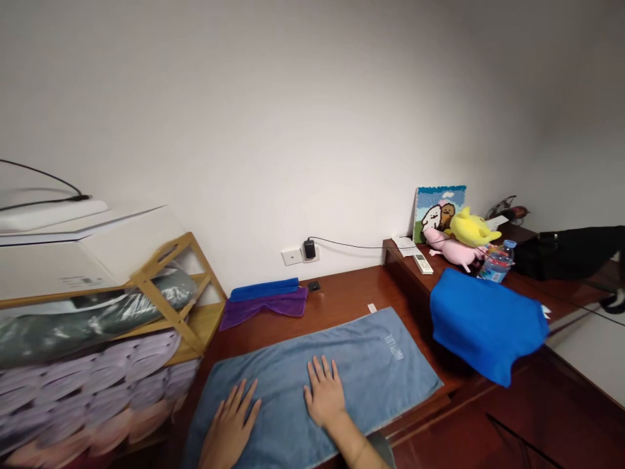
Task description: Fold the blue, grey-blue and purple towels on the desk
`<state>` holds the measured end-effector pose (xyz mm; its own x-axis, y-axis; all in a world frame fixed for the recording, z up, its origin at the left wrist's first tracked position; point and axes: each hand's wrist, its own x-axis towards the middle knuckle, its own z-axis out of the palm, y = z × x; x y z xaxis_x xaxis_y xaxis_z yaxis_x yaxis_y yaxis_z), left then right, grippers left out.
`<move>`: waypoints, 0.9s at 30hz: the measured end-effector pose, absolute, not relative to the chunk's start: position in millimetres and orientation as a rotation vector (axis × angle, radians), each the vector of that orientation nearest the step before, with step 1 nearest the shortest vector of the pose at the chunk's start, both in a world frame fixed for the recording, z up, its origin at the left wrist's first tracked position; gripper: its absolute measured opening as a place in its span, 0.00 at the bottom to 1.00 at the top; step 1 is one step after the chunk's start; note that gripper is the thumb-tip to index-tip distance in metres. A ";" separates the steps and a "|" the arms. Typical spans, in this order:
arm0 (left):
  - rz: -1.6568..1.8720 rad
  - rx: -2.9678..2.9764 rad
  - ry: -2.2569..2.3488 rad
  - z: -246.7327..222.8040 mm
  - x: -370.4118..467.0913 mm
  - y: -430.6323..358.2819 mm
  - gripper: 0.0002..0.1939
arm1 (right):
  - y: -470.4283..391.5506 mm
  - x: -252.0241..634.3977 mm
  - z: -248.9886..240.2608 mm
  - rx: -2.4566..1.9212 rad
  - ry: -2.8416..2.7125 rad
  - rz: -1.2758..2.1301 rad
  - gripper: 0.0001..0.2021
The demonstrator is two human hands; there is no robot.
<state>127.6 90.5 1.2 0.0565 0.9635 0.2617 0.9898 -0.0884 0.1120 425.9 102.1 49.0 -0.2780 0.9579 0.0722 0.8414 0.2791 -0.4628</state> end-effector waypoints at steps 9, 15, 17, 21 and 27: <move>-0.343 -2.203 -2.082 4.5 87.2 84.0 0.35 | 124.1 535.0 56.2 -2.078 -2.085 0.308 0.31; -0.363 -2.196 -2.087 31.3 105.2 92.7 0.33 | 124.2 631.2 72.6 -2.356 -1.899 0.288 0.31; -0.447 -2.190 -2.052 35.2 110.9 83.3 0.32 | 113.4 631.5 72.8 -2.298 -1.895 0.252 0.31; -0.501 -2.200 -2.029 23.0 113.0 46.3 0.33 | 74.9 591.5 51.2 -1.973 -2.077 0.205 0.30; -0.311 -2.167 -2.115 -1.2 92.5 2.8 0.36 | 49.2 580.2 29.3 -1.979 -2.133 0.199 0.30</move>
